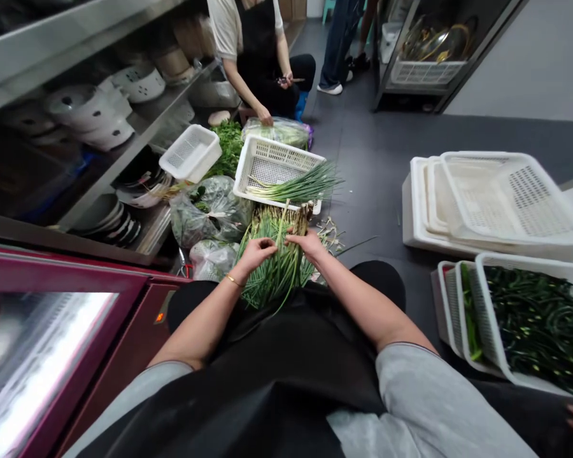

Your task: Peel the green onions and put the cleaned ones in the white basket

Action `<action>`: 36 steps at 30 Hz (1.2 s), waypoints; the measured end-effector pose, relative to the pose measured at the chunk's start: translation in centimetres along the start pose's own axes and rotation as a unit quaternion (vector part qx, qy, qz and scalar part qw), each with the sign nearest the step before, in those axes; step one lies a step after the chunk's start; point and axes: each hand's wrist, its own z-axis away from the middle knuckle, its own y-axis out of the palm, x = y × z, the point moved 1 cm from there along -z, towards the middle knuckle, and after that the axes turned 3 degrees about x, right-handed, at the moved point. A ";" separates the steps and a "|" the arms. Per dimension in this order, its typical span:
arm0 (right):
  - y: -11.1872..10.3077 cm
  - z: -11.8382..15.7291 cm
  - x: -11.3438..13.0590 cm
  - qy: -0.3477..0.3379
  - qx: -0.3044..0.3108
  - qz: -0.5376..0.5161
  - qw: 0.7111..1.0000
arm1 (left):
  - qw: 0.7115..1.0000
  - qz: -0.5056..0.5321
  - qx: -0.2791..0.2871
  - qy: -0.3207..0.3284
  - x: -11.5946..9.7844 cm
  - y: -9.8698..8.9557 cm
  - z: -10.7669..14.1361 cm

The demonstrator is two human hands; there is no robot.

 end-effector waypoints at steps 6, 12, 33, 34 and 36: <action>-4.7 -1.2 8.1 -0.065 -0.017 -0.041 0.997 | 0.968 0.240 -0.057 -0.050 -2.7 -3.8 -1.7; -4.4 -1.0 7.1 -0.033 -0.031 0.008 0.999 | 0.960 0.256 -0.044 -0.105 -3.7 0.4 -3.1; -6.7 1.4 6.0 -0.002 0.083 -0.031 0.996 | 0.997 -0.038 -0.043 0.045 -2.8 -0.3 -2.7; -7.2 1.9 6.6 -0.011 0.081 -0.049 0.995 | 0.997 -0.055 -0.037 0.047 -2.4 -1.3 -2.7; -7.9 2.8 7.6 -0.031 0.078 -0.076 0.994 | 0.995 -0.084 -0.023 0.050 -1.6 -2.9 -2.7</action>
